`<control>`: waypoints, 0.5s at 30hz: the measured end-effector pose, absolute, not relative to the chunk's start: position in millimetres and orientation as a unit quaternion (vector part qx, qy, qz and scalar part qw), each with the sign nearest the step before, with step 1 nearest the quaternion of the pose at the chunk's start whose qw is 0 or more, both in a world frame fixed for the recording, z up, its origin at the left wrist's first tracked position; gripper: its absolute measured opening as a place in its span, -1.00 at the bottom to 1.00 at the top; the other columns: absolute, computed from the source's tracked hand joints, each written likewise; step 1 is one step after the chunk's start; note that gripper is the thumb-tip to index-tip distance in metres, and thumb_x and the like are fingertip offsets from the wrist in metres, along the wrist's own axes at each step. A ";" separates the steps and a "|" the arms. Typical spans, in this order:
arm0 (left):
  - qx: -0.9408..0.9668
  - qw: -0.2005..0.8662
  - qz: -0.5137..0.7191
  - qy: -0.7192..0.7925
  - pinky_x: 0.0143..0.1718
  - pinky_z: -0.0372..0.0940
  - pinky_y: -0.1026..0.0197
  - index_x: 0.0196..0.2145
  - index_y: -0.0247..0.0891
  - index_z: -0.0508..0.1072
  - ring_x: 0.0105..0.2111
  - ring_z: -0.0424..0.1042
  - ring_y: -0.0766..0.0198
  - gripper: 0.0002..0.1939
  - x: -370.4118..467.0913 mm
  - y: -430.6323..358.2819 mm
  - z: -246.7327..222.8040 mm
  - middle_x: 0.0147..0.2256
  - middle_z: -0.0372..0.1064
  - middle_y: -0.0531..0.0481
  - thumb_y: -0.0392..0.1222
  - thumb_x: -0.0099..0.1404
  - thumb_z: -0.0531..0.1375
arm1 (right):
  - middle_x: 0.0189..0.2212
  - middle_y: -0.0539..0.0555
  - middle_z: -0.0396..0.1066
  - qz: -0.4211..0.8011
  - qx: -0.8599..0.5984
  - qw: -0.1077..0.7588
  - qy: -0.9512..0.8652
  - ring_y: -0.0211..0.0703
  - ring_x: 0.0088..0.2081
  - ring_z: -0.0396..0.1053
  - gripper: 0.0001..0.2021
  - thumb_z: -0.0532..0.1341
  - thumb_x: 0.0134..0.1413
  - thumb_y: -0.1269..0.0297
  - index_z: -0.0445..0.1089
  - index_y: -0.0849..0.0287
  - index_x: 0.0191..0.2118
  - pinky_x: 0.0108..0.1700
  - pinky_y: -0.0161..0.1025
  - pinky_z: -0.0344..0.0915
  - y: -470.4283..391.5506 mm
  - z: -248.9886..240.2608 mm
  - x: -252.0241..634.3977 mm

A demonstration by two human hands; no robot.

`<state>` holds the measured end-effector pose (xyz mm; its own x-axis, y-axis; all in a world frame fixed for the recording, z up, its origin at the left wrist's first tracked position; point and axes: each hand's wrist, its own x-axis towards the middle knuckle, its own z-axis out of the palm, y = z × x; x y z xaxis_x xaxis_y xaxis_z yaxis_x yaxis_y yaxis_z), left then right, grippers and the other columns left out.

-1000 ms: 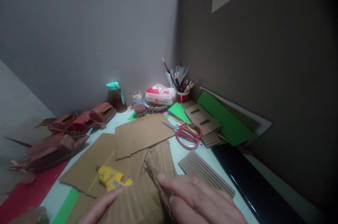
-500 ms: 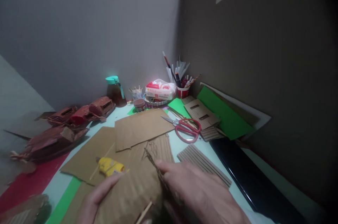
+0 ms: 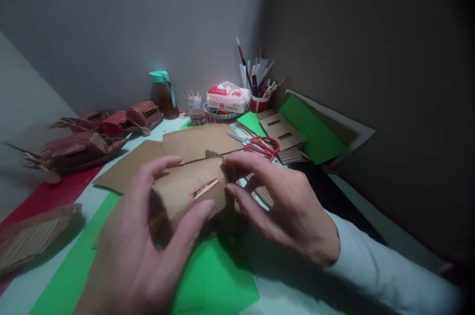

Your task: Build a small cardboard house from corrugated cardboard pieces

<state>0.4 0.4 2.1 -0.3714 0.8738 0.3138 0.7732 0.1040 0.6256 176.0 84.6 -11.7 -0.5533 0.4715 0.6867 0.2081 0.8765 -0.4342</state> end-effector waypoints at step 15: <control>0.568 0.060 0.394 0.720 -0.19 0.21 0.02 -0.02 0.03 0.30 -0.22 0.47 -0.02 -0.55 2.0 18.4 13.3 -0.17 0.46 0.01 0.23 0.20 0.14 | -0.08 0.26 0.42 0.244 -0.149 0.422 -0.860 -0.13 -0.17 0.44 -0.56 0.26 0.10 0.45 0.28 0.47 0.09 -0.16 -0.24 0.47 99.5 -12.6 177.5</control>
